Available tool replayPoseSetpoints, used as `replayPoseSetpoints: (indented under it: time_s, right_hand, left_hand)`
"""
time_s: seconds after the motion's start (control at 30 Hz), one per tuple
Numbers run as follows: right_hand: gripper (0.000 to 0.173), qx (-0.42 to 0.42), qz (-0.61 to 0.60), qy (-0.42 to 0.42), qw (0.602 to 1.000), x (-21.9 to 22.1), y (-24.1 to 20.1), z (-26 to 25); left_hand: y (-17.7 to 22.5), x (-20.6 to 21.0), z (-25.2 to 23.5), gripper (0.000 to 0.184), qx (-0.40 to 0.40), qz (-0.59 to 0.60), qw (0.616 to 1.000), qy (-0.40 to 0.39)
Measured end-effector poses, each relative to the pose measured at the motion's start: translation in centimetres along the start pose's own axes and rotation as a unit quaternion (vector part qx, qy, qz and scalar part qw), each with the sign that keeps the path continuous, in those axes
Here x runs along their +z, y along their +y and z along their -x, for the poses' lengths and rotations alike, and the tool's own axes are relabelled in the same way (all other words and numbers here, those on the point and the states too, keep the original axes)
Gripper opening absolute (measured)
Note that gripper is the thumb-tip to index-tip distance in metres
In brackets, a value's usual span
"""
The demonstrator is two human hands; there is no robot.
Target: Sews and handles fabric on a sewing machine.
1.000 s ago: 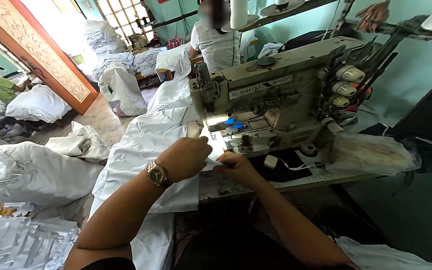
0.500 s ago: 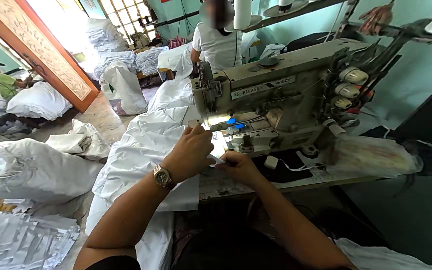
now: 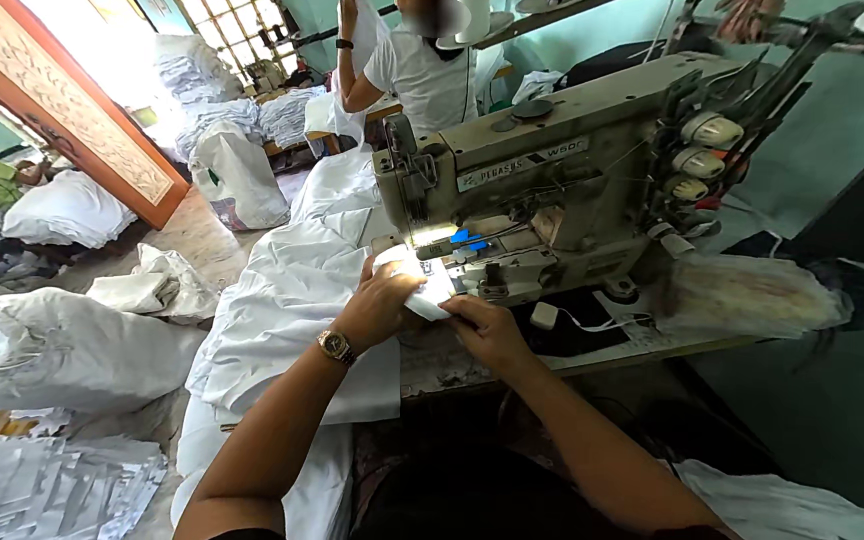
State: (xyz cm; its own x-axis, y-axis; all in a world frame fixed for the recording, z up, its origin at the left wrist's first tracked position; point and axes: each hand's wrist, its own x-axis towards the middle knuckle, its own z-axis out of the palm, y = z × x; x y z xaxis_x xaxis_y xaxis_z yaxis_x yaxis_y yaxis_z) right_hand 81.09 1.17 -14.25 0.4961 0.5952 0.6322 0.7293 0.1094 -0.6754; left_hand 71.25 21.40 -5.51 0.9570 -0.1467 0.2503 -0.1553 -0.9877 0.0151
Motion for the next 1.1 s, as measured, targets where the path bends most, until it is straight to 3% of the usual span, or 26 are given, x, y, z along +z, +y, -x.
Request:
replayPoseSetpoints:
  time_s: [0.2,0.43,0.6,0.73,0.87,1.1]
  right_hand:
    - [0.023,-0.018,0.043,-0.015,0.999,-0.2,0.0,-0.5]
    - [0.021,-0.015,0.108,-0.041,0.993,0.2,0.4,-2.1]
    - [0.026,-0.051,0.056,0.007,0.997,0.6,-0.1,1.6]
    - [0.03,-0.012,0.089,-0.037,0.995,3.1,1.9,5.6]
    - [0.036,-0.026,0.156,-0.097,0.983,3.7,2.2,5.8]
    - [0.033,-0.01,0.166,-0.109,0.98,3.6,2.0,5.6]
  left_hand:
    - [-0.9,0.5,-0.4,0.031,0.024,-0.052,0.998,0.0]
    - [-2.3,1.4,-1.8,0.031,-0.011,-0.062,0.997,0.033]
    - [-2.3,2.4,-1.6,0.032,-0.032,-0.022,0.998,0.045]
    - [-2.3,2.8,-1.6,0.032,-0.047,-0.006,0.998,0.049]
    - [-2.1,2.9,-1.6,0.032,-0.058,-0.003,0.997,0.049]
    - [-2.2,3.1,-1.5,0.034,-0.059,-0.003,0.997,0.058]
